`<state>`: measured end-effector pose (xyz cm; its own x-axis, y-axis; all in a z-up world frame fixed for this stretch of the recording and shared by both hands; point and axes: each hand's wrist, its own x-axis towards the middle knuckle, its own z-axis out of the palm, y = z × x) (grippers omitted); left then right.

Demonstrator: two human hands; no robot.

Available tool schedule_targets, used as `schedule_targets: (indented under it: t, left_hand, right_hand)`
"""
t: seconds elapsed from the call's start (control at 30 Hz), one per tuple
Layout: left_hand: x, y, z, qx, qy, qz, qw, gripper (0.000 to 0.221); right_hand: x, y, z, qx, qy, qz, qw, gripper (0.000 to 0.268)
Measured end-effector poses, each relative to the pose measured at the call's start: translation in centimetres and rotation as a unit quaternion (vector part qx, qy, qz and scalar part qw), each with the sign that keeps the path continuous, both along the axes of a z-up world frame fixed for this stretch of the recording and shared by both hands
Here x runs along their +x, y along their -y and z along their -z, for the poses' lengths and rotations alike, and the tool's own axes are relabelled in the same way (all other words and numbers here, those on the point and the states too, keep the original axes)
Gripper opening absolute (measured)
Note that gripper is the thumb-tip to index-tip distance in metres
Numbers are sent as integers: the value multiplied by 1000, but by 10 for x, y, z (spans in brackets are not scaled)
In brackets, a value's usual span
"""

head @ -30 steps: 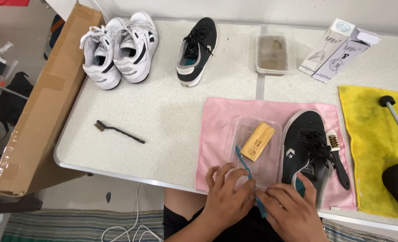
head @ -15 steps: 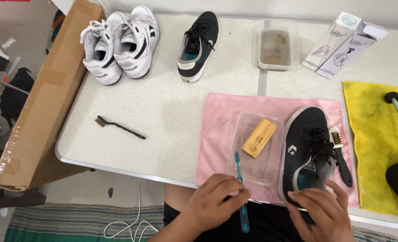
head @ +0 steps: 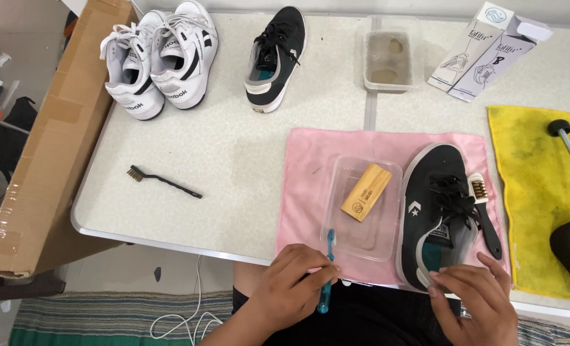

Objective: Cleaning the upper of a black sneaker using a brush and soapy water at a repair bench.

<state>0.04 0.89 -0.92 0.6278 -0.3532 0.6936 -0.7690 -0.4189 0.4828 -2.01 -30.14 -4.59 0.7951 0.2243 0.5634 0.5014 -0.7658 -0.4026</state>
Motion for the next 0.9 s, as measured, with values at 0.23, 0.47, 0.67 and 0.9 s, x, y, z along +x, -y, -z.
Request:
schedule_targets:
  t: [0.23, 0.47, 0.67, 0.9]
  left_hand:
    - [5, -9, 2, -19, 0, -16, 1000, 13]
    - [3, -15, 4, -15, -52, 13, 998, 23]
    - [2, -15, 2, -32, -53, 1, 998, 18]
    - [2, -21, 2, -57, -50, 20, 997, 13]
  right_hand:
    - [-2, 4, 7, 2, -28, 14, 1000, 10]
    - [1, 7, 15, 6, -42, 3, 999, 12]
    - [0, 8, 18, 7, -53, 1, 999, 14]
    - [1, 9, 22, 2, -56, 1, 998, 14]
